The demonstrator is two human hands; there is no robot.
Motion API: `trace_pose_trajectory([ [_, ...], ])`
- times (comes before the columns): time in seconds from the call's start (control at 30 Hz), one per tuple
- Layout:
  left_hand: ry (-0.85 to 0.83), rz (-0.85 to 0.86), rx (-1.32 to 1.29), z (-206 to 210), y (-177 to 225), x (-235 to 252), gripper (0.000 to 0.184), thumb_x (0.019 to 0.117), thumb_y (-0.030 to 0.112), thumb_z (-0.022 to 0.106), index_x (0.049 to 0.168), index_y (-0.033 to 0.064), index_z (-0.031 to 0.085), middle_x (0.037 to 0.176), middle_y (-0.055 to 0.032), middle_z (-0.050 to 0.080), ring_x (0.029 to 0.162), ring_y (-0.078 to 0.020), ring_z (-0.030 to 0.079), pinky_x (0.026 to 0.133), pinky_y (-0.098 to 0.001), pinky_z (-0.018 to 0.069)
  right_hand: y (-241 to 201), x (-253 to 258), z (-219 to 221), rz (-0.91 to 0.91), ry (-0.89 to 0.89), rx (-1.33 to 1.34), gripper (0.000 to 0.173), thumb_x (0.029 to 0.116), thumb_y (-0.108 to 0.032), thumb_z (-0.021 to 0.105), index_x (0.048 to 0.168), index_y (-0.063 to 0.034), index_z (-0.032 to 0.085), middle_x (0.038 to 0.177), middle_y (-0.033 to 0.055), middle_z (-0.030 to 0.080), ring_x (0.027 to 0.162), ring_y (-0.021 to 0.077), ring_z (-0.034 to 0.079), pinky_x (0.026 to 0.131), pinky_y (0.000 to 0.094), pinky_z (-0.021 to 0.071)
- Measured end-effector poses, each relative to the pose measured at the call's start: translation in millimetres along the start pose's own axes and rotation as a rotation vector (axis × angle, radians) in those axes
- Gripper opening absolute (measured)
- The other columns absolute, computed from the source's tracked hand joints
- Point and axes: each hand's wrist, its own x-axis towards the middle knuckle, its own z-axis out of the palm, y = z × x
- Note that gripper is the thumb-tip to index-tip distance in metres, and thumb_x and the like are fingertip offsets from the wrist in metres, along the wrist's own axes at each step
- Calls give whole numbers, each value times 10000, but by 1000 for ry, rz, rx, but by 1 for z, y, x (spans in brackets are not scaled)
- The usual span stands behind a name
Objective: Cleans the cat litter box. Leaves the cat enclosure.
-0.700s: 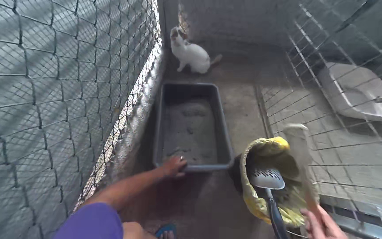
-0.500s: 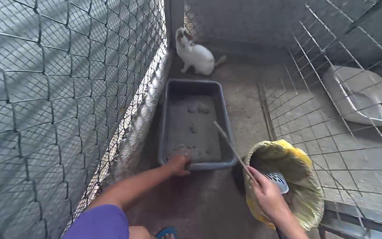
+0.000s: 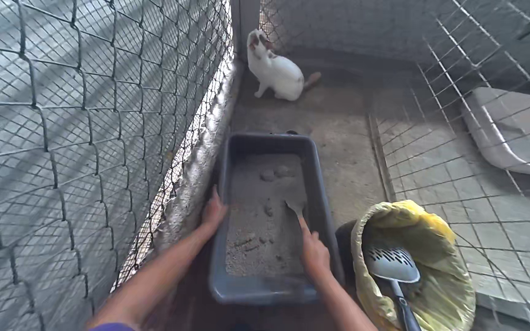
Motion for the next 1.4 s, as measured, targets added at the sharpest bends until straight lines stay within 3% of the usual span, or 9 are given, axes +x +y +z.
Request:
trace_pose_trajectory([
  [0.17,-84,-34,-81,-2,-2,9,796,951,113,664,1616,41,231,1388,-289,576,1284,-438,582,1071,-591,460,-51,68,-42,-45,39,-55,559,1082,-86,392,1626,-77,263,1495,280,480,1248,419,618,1012,538,526],
  [0.23,-67,-33,-66,-3,-2,8,804,941,132,677,1618,62,248,1355,-281,604,1256,-436,604,1051,-595,473,-32,35,-31,-57,-10,-89,589,1077,-96,406,1644,-122,246,1479,283,501,1232,437,624,997,554,532],
  [0.33,-68,-22,-65,-4,0,7,797,931,151,692,1607,67,278,1322,-277,625,1233,-433,620,1035,-594,483,13,-37,1,17,-131,-163,522,1080,-81,423,1589,-25,323,1480,288,497,1223,456,625,997,554,535],
  [0.43,-77,-16,-83,-4,-3,7,792,922,135,691,1603,70,291,1335,-268,622,1240,-429,616,1035,-598,482,29,-25,-1,33,-74,-210,491,1070,-77,427,1558,-33,396,1461,293,513,1179,460,645,961,564,549],
  [0.6,-81,-7,-85,-6,-1,7,785,922,130,686,1601,81,296,1332,-271,619,1231,-428,619,1022,-602,489,-44,52,-86,-85,116,-269,407,1065,-69,417,1441,30,534,1406,313,556,1273,462,585,1006,595,502],
  [0.87,-101,-8,-86,-5,-2,5,755,930,131,668,1590,64,310,1337,-270,615,1244,-432,609,1024,-605,484,-95,56,-215,-134,156,-483,312,1009,-157,619,1238,50,660,1323,276,635,1259,458,595,986,688,455],
  [1.13,-109,-9,-78,-12,-1,5,743,934,180,671,1586,87,329,1337,-256,619,1236,-421,618,1007,-616,490,-61,78,-153,-5,94,-186,385,1068,-189,476,1359,40,579,1425,248,579,1346,391,559,1076,585,462],
  [1.23,-108,-7,-83,-11,-4,5,739,932,176,669,1583,79,333,1330,-257,623,1235,-422,618,1010,-607,490,-41,43,-135,51,-46,-184,423,1072,-239,509,1348,74,575,1412,275,579,1336,402,562,1097,581,446],
  [1.4,-99,-9,-112,-10,-3,7,689,940,165,656,1560,77,371,1317,-256,631,1230,-417,622,1008,-601,495,-6,-56,-83,31,-110,-310,362,1086,-212,457,1356,-40,628,1350,253,630,1256,430,613,1023,605,493],
])
